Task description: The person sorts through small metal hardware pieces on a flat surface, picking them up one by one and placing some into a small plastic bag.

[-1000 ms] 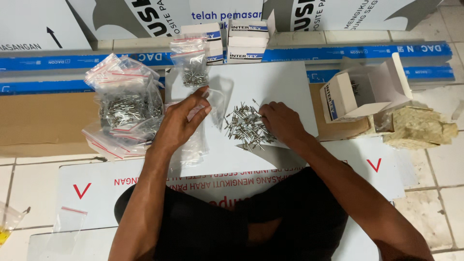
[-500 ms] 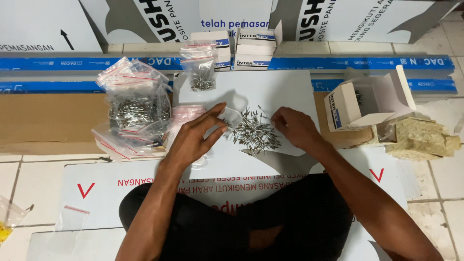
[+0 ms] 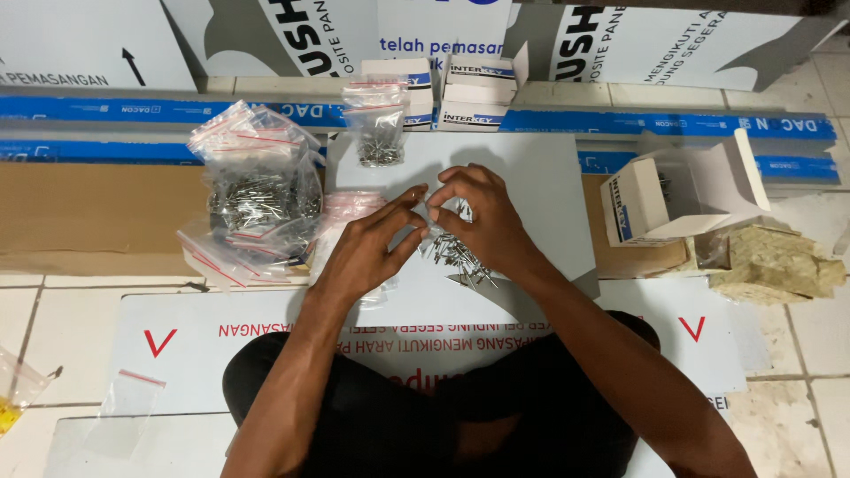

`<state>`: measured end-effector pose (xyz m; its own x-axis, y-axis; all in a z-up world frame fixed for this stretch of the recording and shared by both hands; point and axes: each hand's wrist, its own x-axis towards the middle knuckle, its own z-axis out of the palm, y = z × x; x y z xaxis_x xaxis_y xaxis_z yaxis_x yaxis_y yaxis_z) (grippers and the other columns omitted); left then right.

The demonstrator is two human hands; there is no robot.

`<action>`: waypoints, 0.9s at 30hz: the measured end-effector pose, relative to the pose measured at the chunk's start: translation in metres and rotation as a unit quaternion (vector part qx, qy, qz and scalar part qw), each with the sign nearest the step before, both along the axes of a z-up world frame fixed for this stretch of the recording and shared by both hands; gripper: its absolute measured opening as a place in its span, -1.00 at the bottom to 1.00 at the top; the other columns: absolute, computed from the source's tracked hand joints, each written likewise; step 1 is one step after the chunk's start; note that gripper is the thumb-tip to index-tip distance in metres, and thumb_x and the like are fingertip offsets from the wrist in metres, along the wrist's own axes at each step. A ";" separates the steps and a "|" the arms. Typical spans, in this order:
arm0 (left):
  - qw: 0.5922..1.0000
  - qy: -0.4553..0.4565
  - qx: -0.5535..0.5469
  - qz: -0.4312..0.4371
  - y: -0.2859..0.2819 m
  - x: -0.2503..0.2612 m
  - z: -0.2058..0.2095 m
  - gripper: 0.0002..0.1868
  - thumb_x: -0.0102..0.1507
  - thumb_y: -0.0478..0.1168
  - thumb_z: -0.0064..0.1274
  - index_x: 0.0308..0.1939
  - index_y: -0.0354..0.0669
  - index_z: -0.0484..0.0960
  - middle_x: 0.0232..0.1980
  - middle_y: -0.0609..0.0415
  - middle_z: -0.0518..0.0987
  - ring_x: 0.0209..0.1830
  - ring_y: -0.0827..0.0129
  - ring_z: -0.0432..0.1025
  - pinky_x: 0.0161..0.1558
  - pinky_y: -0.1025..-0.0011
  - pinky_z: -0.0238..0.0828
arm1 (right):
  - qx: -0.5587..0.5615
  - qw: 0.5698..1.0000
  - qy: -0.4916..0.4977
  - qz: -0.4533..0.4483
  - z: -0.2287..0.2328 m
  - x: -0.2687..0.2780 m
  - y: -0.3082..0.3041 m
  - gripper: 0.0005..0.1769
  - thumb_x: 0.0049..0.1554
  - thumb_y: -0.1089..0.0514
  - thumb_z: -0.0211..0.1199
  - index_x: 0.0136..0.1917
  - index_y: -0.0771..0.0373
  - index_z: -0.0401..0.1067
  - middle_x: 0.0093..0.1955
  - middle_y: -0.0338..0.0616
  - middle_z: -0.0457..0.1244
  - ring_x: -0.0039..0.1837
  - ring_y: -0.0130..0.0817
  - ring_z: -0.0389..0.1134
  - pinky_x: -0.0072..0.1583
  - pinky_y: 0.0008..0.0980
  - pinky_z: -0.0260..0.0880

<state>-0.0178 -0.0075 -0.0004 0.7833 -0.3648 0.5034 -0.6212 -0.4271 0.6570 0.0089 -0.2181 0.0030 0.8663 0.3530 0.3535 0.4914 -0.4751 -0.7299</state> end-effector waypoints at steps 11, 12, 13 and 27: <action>0.997 0.033 -0.070 -0.001 0.008 0.003 0.010 -0.94 0.28 -0.35 0.12 -0.18 -0.16 0.59 0.23 -0.19 0.58 0.19 -0.05 0.48 0.10 0.08 0.48 | -0.202 0.976 0.059 -0.052 -0.013 0.033 -0.063 -0.74 0.33 0.21 0.04 0.26 0.17 0.41 0.05 0.03 0.34 0.10 0.02 0.38 0.17 0.01 0.32; 0.995 0.045 -0.087 0.007 0.009 0.003 0.015 -0.95 0.30 -0.36 0.09 -0.17 -0.16 0.58 0.23 -0.20 0.58 0.19 -0.06 0.48 0.11 0.07 0.47 | -0.261 0.958 0.111 -0.044 -0.020 0.035 -0.069 -0.67 0.33 0.24 -0.02 0.32 0.19 0.40 0.11 0.09 0.34 0.14 0.08 0.37 0.18 0.04 0.32; 0.995 0.044 -0.086 0.009 0.009 0.006 0.011 -0.95 0.30 -0.36 0.09 -0.17 -0.16 0.58 0.23 -0.20 0.58 0.19 -0.06 0.48 0.11 0.07 0.47 | -0.260 0.958 0.110 -0.042 -0.024 0.033 -0.069 -0.67 0.33 0.24 -0.02 0.32 0.19 0.40 0.11 0.09 0.34 0.14 0.08 0.37 0.18 0.04 0.32; 0.940 0.200 -0.274 -0.030 0.017 0.021 -0.013 -0.97 0.43 -0.32 -0.13 -0.06 -0.16 0.41 -0.01 0.00 0.61 -0.07 0.47 0.39 0.01 0.35 0.44 | -0.432 0.899 -0.073 -0.012 -0.131 0.047 -0.084 -0.87 0.29 0.13 0.10 0.10 0.09 0.25 -0.02 -0.17 0.18 0.07 -0.18 0.33 -0.13 -0.17 0.51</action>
<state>0.0028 0.0094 -0.0130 0.9364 -0.1862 0.2975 -0.2891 0.0715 0.9546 0.0563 -0.3019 -0.1282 0.8436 0.5327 0.0675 0.5345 -0.8451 -0.0114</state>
